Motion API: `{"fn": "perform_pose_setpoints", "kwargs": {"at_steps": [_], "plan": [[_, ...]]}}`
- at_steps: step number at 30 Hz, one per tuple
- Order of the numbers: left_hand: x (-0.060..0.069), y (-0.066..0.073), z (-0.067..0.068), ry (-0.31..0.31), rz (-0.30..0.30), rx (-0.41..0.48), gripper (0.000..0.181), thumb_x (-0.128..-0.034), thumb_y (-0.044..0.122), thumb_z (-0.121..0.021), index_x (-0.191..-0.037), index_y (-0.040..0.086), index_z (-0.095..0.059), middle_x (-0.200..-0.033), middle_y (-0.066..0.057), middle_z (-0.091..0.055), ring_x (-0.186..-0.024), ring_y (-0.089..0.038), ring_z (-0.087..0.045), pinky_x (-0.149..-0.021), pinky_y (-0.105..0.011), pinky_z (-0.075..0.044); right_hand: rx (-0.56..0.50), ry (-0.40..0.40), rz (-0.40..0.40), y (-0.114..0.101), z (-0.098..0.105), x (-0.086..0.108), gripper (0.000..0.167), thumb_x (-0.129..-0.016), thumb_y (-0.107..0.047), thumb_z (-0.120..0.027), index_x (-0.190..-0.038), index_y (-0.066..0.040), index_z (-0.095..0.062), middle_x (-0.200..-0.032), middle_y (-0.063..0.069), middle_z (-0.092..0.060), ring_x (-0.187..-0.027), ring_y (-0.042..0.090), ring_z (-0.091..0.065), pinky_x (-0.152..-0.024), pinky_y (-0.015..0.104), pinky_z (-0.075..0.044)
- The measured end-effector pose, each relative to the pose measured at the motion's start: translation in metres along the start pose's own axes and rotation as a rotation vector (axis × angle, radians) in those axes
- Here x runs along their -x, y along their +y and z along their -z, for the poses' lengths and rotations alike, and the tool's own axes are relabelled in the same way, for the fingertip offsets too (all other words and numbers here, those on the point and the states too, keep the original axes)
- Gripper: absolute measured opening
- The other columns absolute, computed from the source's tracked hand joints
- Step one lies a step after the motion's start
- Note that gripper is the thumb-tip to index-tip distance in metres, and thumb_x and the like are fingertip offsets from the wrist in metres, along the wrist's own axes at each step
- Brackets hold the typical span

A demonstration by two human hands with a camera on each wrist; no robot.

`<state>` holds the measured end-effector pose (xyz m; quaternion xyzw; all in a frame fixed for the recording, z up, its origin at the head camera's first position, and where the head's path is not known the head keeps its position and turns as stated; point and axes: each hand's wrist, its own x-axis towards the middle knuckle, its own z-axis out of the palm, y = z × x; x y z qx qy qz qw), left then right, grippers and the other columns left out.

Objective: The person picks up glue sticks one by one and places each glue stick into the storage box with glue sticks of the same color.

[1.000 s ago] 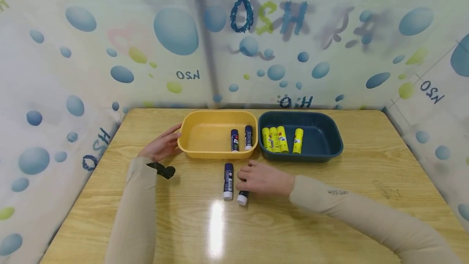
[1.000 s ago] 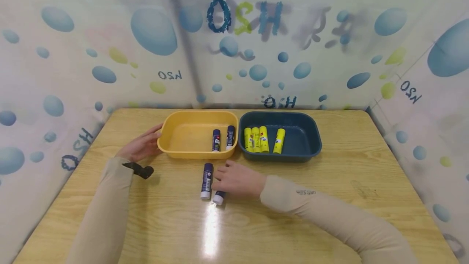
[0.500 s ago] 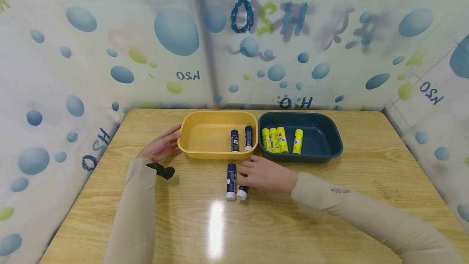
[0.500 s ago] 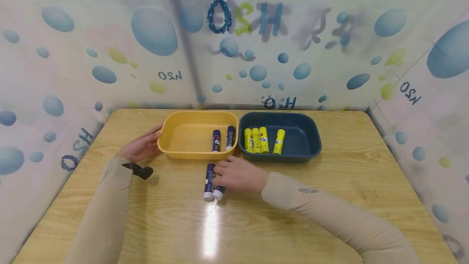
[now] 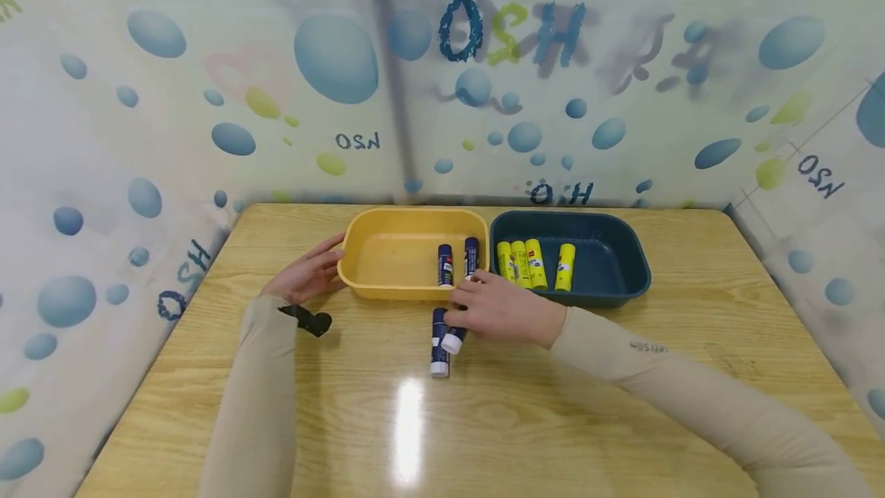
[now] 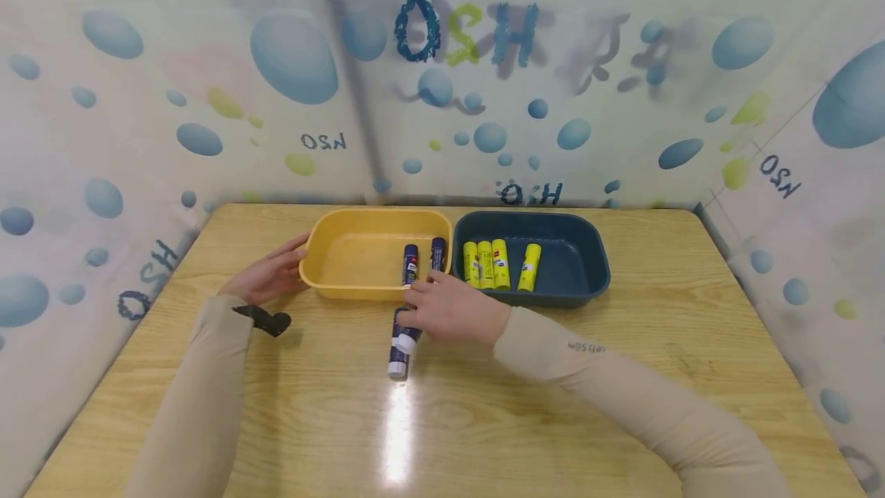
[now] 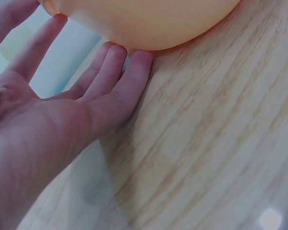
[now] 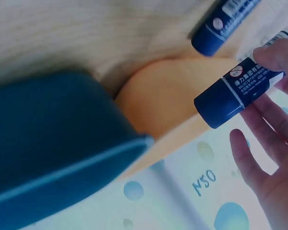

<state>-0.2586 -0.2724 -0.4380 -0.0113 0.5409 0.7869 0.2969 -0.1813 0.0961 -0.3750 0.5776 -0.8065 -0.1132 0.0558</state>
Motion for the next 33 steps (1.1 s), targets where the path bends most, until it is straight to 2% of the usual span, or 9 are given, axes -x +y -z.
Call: {"fn": "perform_pose_setpoints", "kwargs": {"at_steps": [10, 16, 19, 24, 28, 33], "plan": [[-0.002, 0.006, -0.002, 0.006, 0.039, 0.001, 0.058, -0.1065, 0.012, -0.036, -0.157, 0.018, -0.008, -0.122, -0.002, -0.058, -0.108, -0.017, -0.057, -0.09, -0.039, -0.046, 0.007, 0.039, -0.061, 0.021, 0.019, -0.008, 0.029, -0.088, -0.027, -0.073, -0.115, -0.02, -0.063, -0.117, 0.003, -0.061, -0.105, 0.022, -0.053, -0.09, 0.037, -0.041], [-0.007, 0.003, 0.003, 0.045, 0.041, -0.005, 0.057, -0.106, 0.012, -0.038, -0.157, 0.02, -0.012, -0.121, -0.003, -0.056, -0.104, -0.018, -0.057, -0.087, -0.039, -0.048, -0.009, 0.039, -0.104, 0.037, 0.022, -0.024, 0.022, -0.09, -0.018, -0.069, -0.111, -0.019, -0.064, -0.111, 0.002, -0.061, -0.1, 0.022, -0.053, -0.088, 0.038, -0.043], [-0.009, 0.001, 0.004, 0.067, 0.041, -0.017, 0.057, -0.1057, 0.012, -0.039, -0.156, 0.021, -0.015, -0.125, -0.004, -0.051, -0.106, -0.018, -0.055, -0.086, -0.039, -0.048, -0.008, -0.004, -0.141, 0.046, 0.025, -0.033, 0.023, -0.092, -0.015, -0.066, -0.114, -0.018, -0.064, -0.112, 0.003, -0.06, -0.098, 0.022, -0.052, -0.088, 0.039, -0.043], [-0.009, 0.002, 0.004, 0.081, 0.035, -0.029, 0.057, -0.1058, 0.012, -0.039, -0.156, 0.021, -0.015, -0.125, -0.004, -0.049, -0.105, -0.018, -0.055, -0.086, -0.039, -0.048, -0.01, -0.08, -0.155, 0.06, 0.025, -0.052, 0.025, -0.092, -0.014, -0.068, -0.116, -0.016, -0.066, -0.114, 0.006, -0.06, -0.097, 0.023, -0.051, -0.086, 0.039, -0.042], [-0.009, 0.002, 0.004, 0.067, 0.023, -0.032, 0.054, -0.1059, 0.012, -0.039, -0.155, 0.021, -0.019, -0.121, -0.003, -0.052, -0.103, -0.018, -0.056, -0.086, -0.039, -0.047, 0.0, -0.129, -0.157, 0.067, 0.017, -0.066, 0.027, -0.09, -0.014, -0.071, -0.117, -0.016, -0.067, -0.114, 0.006, -0.061, -0.098, 0.023, -0.052, -0.087, 0.039, -0.043], [-0.01, 0.002, 0.003, 0.061, 0.031, -0.007, 0.052, -0.1063, 0.011, -0.036, -0.155, 0.021, -0.019, -0.12, -0.003, -0.052, -0.104, -0.018, -0.055, -0.087, -0.039, -0.047, 0.038, -0.218, -0.161, 0.073, 0.004, -0.083, 0.026, -0.095, -0.012, -0.063, -0.121, -0.018, -0.066, -0.115, 0.004, -0.06, -0.1, 0.021, -0.051, -0.09, 0.039, -0.043]]}}
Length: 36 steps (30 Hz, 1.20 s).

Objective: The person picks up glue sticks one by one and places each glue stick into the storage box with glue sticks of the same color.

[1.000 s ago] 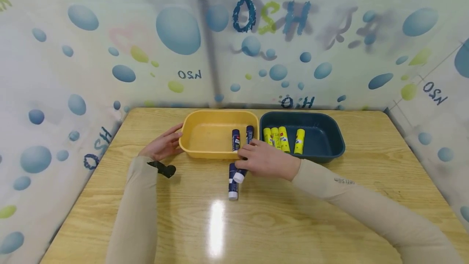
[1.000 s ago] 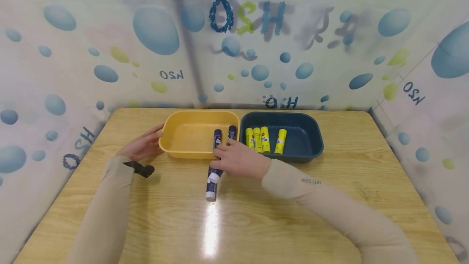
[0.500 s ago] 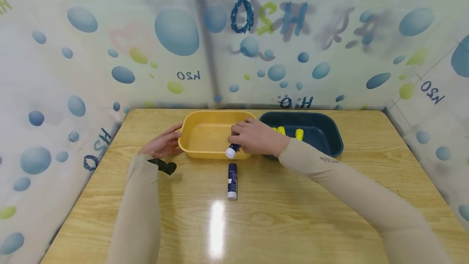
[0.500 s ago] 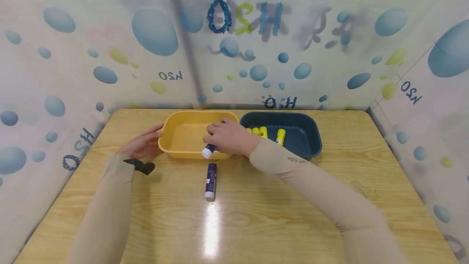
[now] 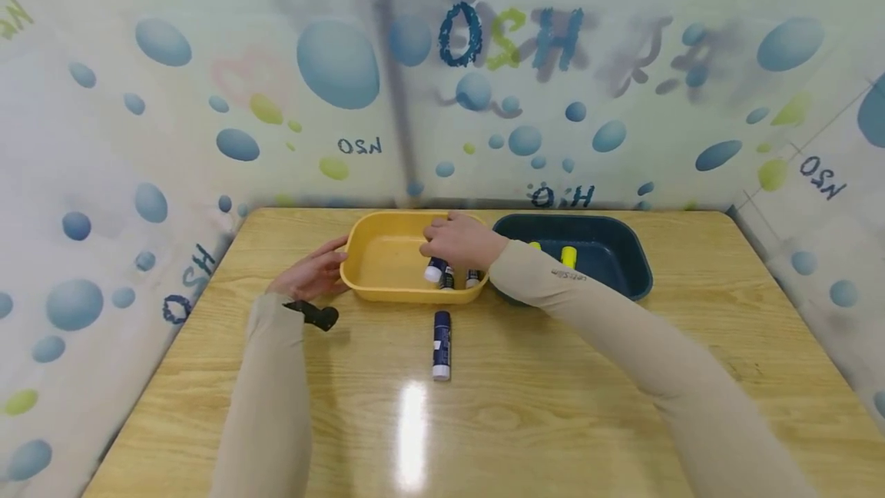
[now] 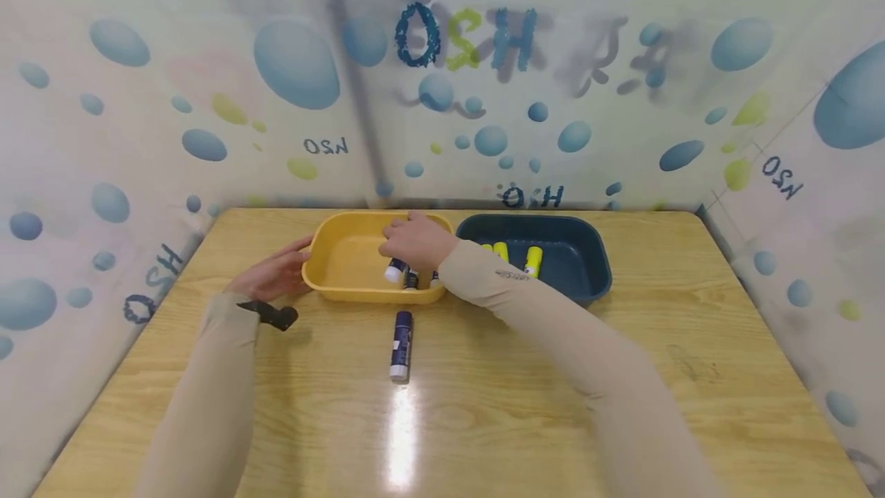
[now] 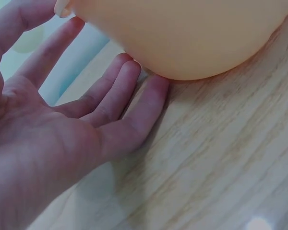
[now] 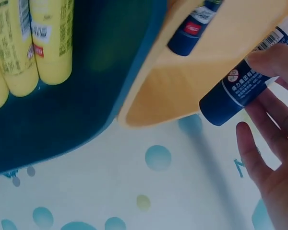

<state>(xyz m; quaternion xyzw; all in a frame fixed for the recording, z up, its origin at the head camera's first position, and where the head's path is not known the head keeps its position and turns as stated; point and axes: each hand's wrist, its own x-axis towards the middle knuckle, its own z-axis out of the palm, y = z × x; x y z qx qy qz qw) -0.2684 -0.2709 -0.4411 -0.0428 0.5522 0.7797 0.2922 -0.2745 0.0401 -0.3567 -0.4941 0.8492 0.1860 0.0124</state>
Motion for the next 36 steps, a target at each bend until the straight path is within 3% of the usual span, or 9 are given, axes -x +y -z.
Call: {"fn": "perform_pose_setpoints", "kwargs": {"at_steps": [6, 11, 17, 23, 36], "plan": [[0.0, -0.001, -0.001, -0.005, 0.022, 0.026, 0.058, -0.1066, 0.013, -0.035, -0.157, 0.021, -0.009, -0.132, -0.005, -0.038, -0.111, -0.017, -0.048, -0.088, -0.037, -0.046, 0.034, -0.086, -0.016, 0.001, -0.011, -0.017, 0.027, -0.095, -0.01, -0.063, -0.121, -0.019, -0.066, -0.118, 0.003, -0.061, -0.106, 0.021, -0.052, -0.096, 0.041, -0.042], [-0.002, 0.0, -0.002, -0.004, 0.026, 0.045, 0.059, -0.1064, 0.013, -0.036, -0.157, 0.022, -0.007, -0.132, -0.005, -0.038, -0.113, -0.018, -0.045, -0.088, -0.037, -0.045, 0.031, -0.132, -0.022, 0.002, -0.017, -0.023, 0.024, -0.094, -0.009, -0.064, -0.116, -0.019, -0.069, -0.115, 0.002, -0.063, -0.103, 0.02, -0.054, -0.093, 0.038, -0.044], [-0.002, 0.001, -0.002, -0.004, 0.038, 0.056, 0.06, -0.1063, 0.013, -0.037, -0.157, 0.023, -0.006, -0.135, -0.005, -0.034, -0.117, -0.02, -0.042, -0.092, -0.039, -0.043, 0.04, -0.146, -0.02, -0.003, -0.018, -0.03, 0.021, -0.094, -0.009, -0.065, -0.111, -0.019, -0.071, -0.109, 0.0, -0.065, -0.095, 0.017, -0.056, -0.086, 0.035, -0.045], [0.0, 0.0, -0.003, -0.009, 0.041, 0.055, 0.059, -0.1066, 0.013, -0.035, -0.157, 0.022, -0.006, -0.139, -0.007, -0.03, -0.118, -0.019, -0.04, -0.092, -0.038, -0.043, 0.115, -0.165, 0.022, -0.01, -0.012, -0.037, 0.021, -0.097, -0.012, -0.06, -0.112, -0.022, -0.071, -0.111, -0.002, -0.065, -0.094, 0.015, -0.056, -0.077, 0.029, -0.045], [0.001, 0.0, -0.004, -0.004, 0.022, 0.031, 0.059, -0.1064, 0.013, -0.034, -0.157, 0.021, -0.005, -0.133, -0.005, -0.034, -0.11, -0.017, -0.048, -0.087, -0.036, -0.046, 0.195, -0.171, 0.019, -0.025, -0.011, -0.054, 0.017, -0.099, -0.019, -0.057, -0.107, -0.022, -0.072, -0.106, -0.004, -0.066, -0.089, 0.011, -0.056, -0.067, 0.025, -0.041]]}}
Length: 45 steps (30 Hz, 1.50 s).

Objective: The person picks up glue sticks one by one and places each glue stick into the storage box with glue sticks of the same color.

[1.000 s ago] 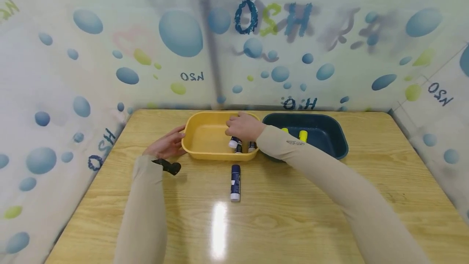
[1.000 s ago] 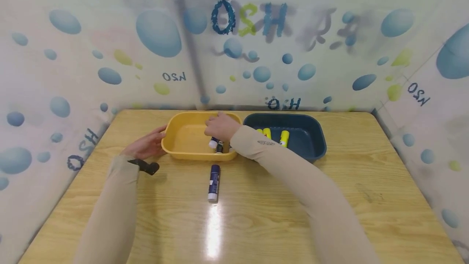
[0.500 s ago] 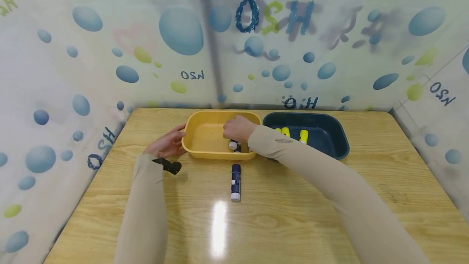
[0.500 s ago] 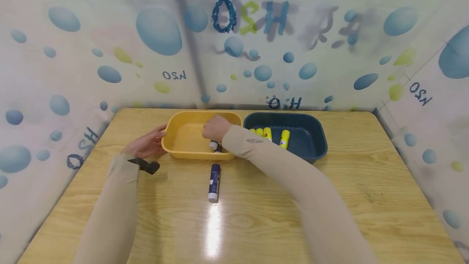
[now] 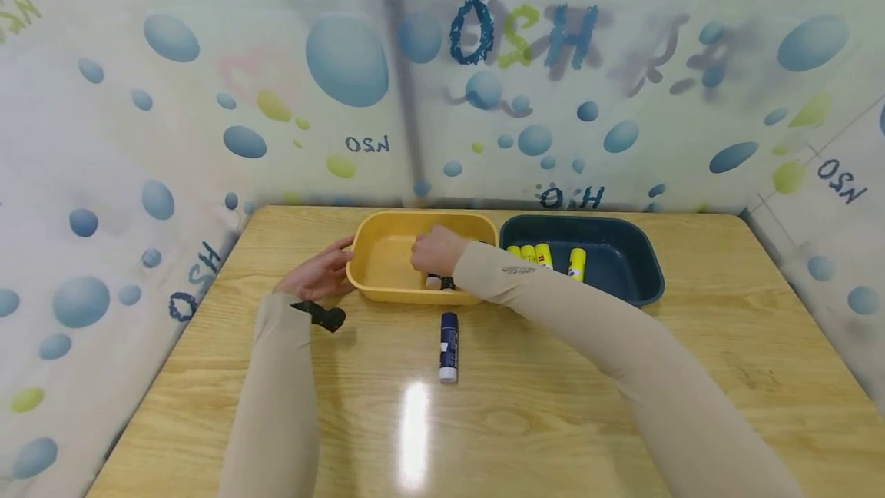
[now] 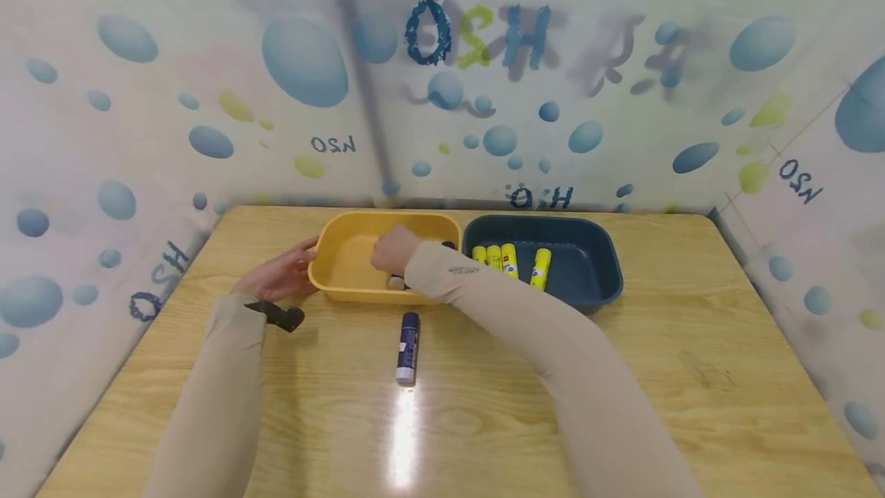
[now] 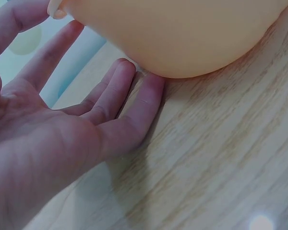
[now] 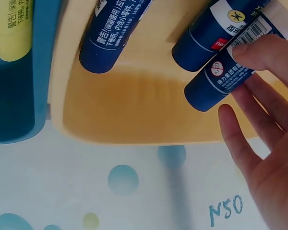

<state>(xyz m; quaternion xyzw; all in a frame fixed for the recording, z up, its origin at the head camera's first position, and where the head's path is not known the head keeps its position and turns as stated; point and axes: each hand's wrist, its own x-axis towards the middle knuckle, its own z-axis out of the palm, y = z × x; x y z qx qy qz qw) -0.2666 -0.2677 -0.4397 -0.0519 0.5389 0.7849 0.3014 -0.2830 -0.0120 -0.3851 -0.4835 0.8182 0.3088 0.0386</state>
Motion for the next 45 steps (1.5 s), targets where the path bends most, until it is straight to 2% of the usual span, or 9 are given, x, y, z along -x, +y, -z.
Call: {"fn": "perform_pose_setpoints", "kwargs": {"at_steps": [8, 15, 20, 26, 30, 36, 39, 45], "plan": [[-0.003, -0.002, 0.001, -0.006, 0.0, -0.004, 0.059, -0.1064, 0.012, -0.034, -0.157, 0.021, -0.004, -0.135, -0.007, -0.033, -0.115, -0.019, -0.043, -0.087, -0.037, -0.046, 0.014, 0.013, 0.04, -0.003, -0.008, -0.002, 0.018, -0.099, -0.013, -0.056, -0.104, -0.019, -0.072, -0.101, -0.001, -0.068, -0.086, 0.012, -0.059, -0.067, 0.027, -0.048], [-0.003, 0.001, -0.001, 0.006, -0.004, -0.026, 0.061, -0.1062, 0.015, -0.037, -0.157, 0.021, -0.004, -0.137, -0.007, -0.031, -0.114, -0.018, -0.044, -0.089, -0.037, -0.044, -0.151, 0.015, 0.038, 0.005, -0.003, 0.007, 0.015, -0.097, -0.011, -0.059, -0.103, -0.019, -0.07, -0.1, -0.002, -0.066, -0.08, 0.013, -0.049, -0.065, 0.026, -0.04], [-0.002, -0.002, 0.003, -0.001, -0.011, -0.03, 0.061, -0.1067, 0.014, -0.035, -0.157, 0.021, -0.002, -0.133, -0.005, -0.034, -0.108, -0.015, -0.048, -0.086, -0.035, -0.046, -0.205, 0.071, 0.073, 0.004, 0.007, 0.019, 0.02, -0.096, -0.005, -0.059, -0.106, -0.018, -0.07, -0.099, -0.001, -0.065, -0.08, 0.014, -0.049, -0.067, 0.026, -0.04], [-0.001, -0.006, 0.005, 0.002, -0.006, -0.026, 0.061, -0.1065, 0.014, -0.036, -0.157, 0.021, -0.003, -0.133, -0.007, -0.035, -0.111, -0.017, -0.047, -0.086, -0.036, -0.046, -0.206, 0.126, 0.108, -0.007, 0.016, 0.034, 0.022, -0.093, -0.011, -0.065, -0.113, -0.018, -0.068, -0.103, -0.002, -0.064, -0.088, 0.016, -0.055, -0.077, 0.029, -0.045], [-0.002, -0.006, 0.004, 0.005, -0.006, -0.031, 0.06, -0.1067, 0.015, -0.036, -0.157, 0.021, -0.004, -0.136, -0.009, -0.033, -0.114, -0.018, -0.045, -0.086, -0.036, -0.047, -0.196, 0.157, 0.111, -0.012, 0.021, 0.045, 0.024, -0.097, -0.013, -0.061, -0.119, -0.019, -0.066, -0.109, -0.001, -0.064, -0.094, 0.017, -0.055, -0.084, 0.029, -0.044], [-0.002, -0.004, 0.001, 0.005, -0.002, -0.032, 0.059, -0.1067, 0.014, -0.036, -0.157, 0.021, -0.006, -0.135, -0.008, -0.036, -0.114, -0.018, -0.045, -0.085, -0.036, -0.047, -0.19, 0.228, 0.144, -0.021, 0.027, 0.066, 0.022, -0.099, -0.016, -0.058, -0.119, -0.02, -0.066, -0.112, -0.002, -0.063, -0.097, 0.017, -0.053, -0.086, 0.03, -0.042], [-0.002, -0.003, 0.001, -0.006, -0.004, -0.024, 0.06, -0.1065, 0.014, -0.036, -0.157, 0.021, -0.005, -0.135, -0.008, -0.037, -0.115, -0.018, -0.045, -0.086, -0.036, -0.047, -0.17, 0.214, 0.158, -0.028, 0.028, 0.076, 0.023, -0.097, -0.018, -0.061, -0.12, -0.02, -0.064, -0.114, -0.002, -0.062, -0.099, 0.016, -0.052, -0.088, 0.031, -0.041], [-0.002, -0.001, 0.0, 0.013, 0.014, -0.004, 0.06, -0.1063, 0.014, -0.037, -0.157, 0.024, -0.007, -0.138, -0.008, -0.033, -0.117, -0.019, -0.043, -0.087, -0.036, -0.046, -0.105, 0.195, 0.21, -0.047, 0.018, 0.089, 0.031, -0.095, -0.018, -0.064, -0.126, -0.021, -0.062, -0.121, -0.003, -0.061, -0.109, 0.014, -0.054, -0.094, 0.032, -0.041]]}}
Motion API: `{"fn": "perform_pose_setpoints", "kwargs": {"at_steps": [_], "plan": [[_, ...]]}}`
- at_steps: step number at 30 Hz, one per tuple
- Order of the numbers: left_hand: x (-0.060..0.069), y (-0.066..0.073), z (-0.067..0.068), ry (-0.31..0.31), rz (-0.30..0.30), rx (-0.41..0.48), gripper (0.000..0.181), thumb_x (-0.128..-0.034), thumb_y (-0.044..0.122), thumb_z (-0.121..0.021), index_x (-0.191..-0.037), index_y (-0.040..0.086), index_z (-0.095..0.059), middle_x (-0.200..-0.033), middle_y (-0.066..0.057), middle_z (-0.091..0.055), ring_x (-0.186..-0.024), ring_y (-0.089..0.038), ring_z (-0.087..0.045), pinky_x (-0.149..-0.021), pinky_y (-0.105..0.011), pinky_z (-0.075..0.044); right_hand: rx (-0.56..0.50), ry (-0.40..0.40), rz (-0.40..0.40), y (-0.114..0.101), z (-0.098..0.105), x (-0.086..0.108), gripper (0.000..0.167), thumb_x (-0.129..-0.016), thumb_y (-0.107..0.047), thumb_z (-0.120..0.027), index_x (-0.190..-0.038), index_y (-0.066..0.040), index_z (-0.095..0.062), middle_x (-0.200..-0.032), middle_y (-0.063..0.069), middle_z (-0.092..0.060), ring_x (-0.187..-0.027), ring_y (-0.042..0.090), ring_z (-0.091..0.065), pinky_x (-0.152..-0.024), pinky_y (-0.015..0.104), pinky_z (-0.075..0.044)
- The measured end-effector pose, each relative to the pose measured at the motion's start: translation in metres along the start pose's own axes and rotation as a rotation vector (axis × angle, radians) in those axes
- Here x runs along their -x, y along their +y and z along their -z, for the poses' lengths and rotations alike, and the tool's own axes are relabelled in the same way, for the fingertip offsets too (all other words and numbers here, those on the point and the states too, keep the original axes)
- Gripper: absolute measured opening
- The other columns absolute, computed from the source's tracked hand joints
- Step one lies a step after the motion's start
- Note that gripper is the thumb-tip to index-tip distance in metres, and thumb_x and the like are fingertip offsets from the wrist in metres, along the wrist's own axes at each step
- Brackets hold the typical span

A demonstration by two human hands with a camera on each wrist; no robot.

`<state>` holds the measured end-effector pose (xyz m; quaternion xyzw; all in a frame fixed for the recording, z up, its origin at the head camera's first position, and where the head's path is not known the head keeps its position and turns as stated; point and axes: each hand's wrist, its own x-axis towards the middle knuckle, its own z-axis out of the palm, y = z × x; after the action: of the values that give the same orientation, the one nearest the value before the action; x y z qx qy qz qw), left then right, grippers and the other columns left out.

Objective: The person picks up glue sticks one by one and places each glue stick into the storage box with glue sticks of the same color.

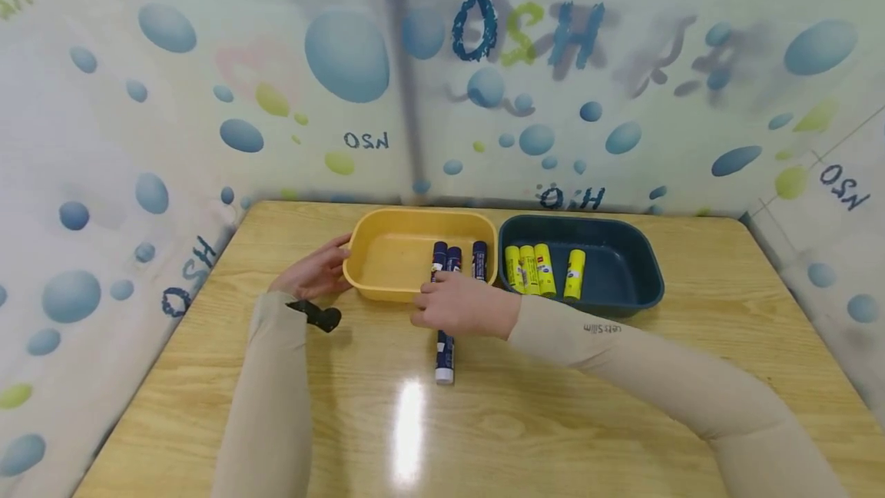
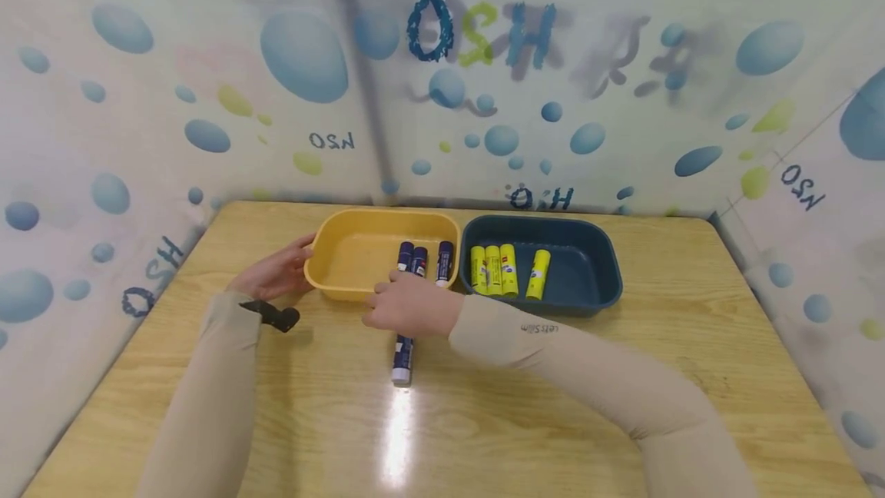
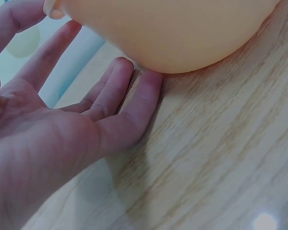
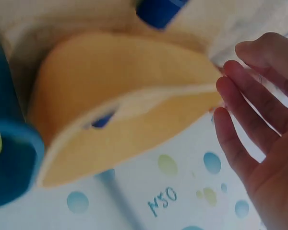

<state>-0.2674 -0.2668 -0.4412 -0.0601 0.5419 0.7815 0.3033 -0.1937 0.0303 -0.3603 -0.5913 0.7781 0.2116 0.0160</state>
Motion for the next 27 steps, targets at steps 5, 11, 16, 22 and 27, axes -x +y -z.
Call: {"fn": "perform_pose_setpoints", "kwargs": {"at_steps": [5, 11, 16, 22, 27], "plan": [[0.001, 0.001, 0.0, 0.015, 0.002, 0.002, 0.06, -0.1062, 0.014, -0.038, -0.157, 0.024, -0.007, -0.143, -0.009, -0.028, -0.12, -0.02, -0.04, -0.089, -0.037, -0.045, 0.002, 0.046, 0.045, -0.013, -0.018, 0.001, 0.027, -0.097, -0.019, -0.061, -0.123, -0.025, -0.064, -0.117, -0.005, -0.061, -0.108, 0.013, -0.053, -0.092, 0.031, -0.042], [0.0, 0.0, -0.001, 0.02, 0.01, -0.001, 0.06, -0.1058, 0.014, -0.04, -0.157, 0.023, -0.009, -0.146, -0.008, -0.026, -0.12, -0.02, -0.04, -0.09, -0.038, -0.045, -0.015, 0.094, 0.076, -0.019, -0.033, -0.001, 0.025, -0.097, -0.02, -0.061, -0.12, -0.028, -0.066, -0.116, -0.006, -0.06, -0.107, 0.012, -0.05, -0.086, 0.029, -0.041], [0.0, 0.0, 0.001, 0.002, 0.0, -0.021, 0.06, -0.1062, 0.015, -0.038, -0.157, 0.022, -0.007, -0.149, -0.01, -0.022, -0.121, -0.02, -0.039, -0.09, -0.037, -0.045, -0.022, 0.128, 0.115, -0.02, -0.038, -0.001, 0.025, -0.095, -0.019, -0.063, -0.119, -0.027, -0.066, -0.115, -0.006, -0.06, -0.105, 0.011, -0.052, -0.087, 0.028, -0.042], [0.001, 0.0, 0.002, -0.004, -0.005, -0.025, 0.061, -0.1061, 0.015, -0.038, -0.157, 0.022, -0.007, -0.151, -0.01, -0.02, -0.121, -0.02, -0.039, -0.087, -0.036, -0.047, -0.064, 0.119, 0.124, -0.021, -0.044, 0.0, 0.025, -0.095, -0.017, -0.063, -0.118, -0.025, -0.065, -0.115, -0.004, -0.06, -0.106, 0.012, -0.053, -0.091, 0.029, -0.043], [0.0, 0.0, 0.002, -0.002, -0.001, -0.022, 0.06, -0.1062, 0.015, -0.037, -0.157, 0.022, -0.007, -0.151, -0.011, -0.019, -0.12, -0.02, -0.039, -0.086, -0.036, -0.047, -0.109, 0.048, 0.108, -0.022, -0.049, -0.001, 0.027, -0.097, -0.019, -0.061, -0.123, -0.026, -0.063, -0.117, -0.004, -0.06, -0.108, 0.013, -0.054, -0.098, 0.034, -0.04]]}}
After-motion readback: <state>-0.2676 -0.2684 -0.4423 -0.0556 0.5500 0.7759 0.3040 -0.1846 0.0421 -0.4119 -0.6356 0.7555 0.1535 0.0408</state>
